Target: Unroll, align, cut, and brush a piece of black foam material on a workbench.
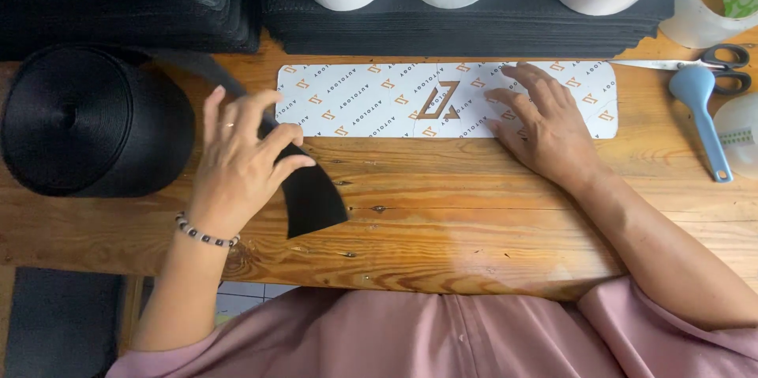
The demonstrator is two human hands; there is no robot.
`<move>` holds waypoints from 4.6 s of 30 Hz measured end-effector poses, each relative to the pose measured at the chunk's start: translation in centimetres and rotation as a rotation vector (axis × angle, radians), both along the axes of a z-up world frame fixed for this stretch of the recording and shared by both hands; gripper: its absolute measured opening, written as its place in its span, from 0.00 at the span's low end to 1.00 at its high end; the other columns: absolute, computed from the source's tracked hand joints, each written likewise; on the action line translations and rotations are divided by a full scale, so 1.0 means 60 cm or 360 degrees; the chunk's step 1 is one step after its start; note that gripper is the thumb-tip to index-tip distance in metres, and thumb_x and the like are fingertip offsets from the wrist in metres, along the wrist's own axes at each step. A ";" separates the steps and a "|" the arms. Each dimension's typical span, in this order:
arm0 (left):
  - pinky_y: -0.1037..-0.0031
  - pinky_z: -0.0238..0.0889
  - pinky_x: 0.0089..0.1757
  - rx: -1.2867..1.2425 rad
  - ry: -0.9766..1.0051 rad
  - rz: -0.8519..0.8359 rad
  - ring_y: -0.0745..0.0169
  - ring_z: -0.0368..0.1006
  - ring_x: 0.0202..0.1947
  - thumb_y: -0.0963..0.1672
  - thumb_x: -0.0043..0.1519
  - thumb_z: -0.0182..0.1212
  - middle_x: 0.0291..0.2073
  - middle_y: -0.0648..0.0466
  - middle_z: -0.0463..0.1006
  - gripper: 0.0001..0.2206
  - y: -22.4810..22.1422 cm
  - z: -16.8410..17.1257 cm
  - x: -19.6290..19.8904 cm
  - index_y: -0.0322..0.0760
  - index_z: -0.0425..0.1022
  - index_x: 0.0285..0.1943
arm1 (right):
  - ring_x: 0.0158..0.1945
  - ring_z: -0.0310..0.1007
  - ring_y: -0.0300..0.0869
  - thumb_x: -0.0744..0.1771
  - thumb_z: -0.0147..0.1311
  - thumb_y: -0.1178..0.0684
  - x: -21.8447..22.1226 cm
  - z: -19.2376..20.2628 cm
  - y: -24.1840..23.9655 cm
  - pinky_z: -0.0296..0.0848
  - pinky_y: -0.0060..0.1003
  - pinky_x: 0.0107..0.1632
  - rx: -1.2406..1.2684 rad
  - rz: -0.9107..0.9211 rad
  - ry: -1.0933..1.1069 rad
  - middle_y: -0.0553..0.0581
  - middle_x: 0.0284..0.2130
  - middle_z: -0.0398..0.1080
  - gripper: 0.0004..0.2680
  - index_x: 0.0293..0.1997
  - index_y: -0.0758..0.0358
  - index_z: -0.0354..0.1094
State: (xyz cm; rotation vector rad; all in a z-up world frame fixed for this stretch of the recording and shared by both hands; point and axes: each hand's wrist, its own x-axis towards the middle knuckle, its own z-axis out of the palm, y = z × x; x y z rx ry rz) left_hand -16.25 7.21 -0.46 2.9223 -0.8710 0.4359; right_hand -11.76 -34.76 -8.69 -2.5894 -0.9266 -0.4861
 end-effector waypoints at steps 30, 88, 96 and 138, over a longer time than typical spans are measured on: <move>0.45 0.54 0.60 -0.0809 -0.0341 -0.0412 0.61 0.75 0.34 0.47 0.65 0.66 0.36 0.57 0.75 0.07 -0.255 -0.104 0.071 0.42 0.76 0.42 | 0.42 0.64 0.47 0.67 0.65 0.49 0.031 -0.023 -0.046 0.67 0.43 0.46 -0.0036 -0.0210 0.0001 0.55 0.38 0.65 0.13 0.58 0.57 0.78; 0.62 0.53 0.48 -0.0678 -0.0476 -0.0078 0.56 0.68 0.30 0.58 0.64 0.65 0.27 0.60 0.70 0.19 -0.152 -0.076 0.100 0.45 0.69 0.35 | 0.53 0.59 0.37 0.66 0.71 0.55 -0.022 0.049 -0.064 0.62 0.27 0.38 0.1148 -0.0903 0.0338 0.56 0.50 0.55 0.29 0.71 0.59 0.50; 0.61 0.53 0.47 -0.0716 -0.0547 -0.0086 0.56 0.65 0.29 0.59 0.62 0.64 0.25 0.61 0.67 0.22 -0.152 -0.080 0.109 0.44 0.66 0.31 | 0.57 0.56 0.44 0.65 0.70 0.61 -0.019 0.015 -0.051 0.60 0.37 0.64 0.1278 -0.0522 0.0253 0.60 0.55 0.51 0.26 0.59 0.63 0.46; 0.50 0.28 0.67 -0.0714 -0.0247 0.0287 0.57 0.73 0.49 0.45 0.74 0.69 0.43 0.62 0.82 0.05 0.066 -0.075 0.119 0.44 0.79 0.45 | 0.51 0.59 0.57 0.77 0.30 0.68 0.011 0.000 -0.146 0.78 0.58 0.57 0.1184 -0.0383 0.0444 0.76 0.52 0.52 0.08 0.65 0.71 0.42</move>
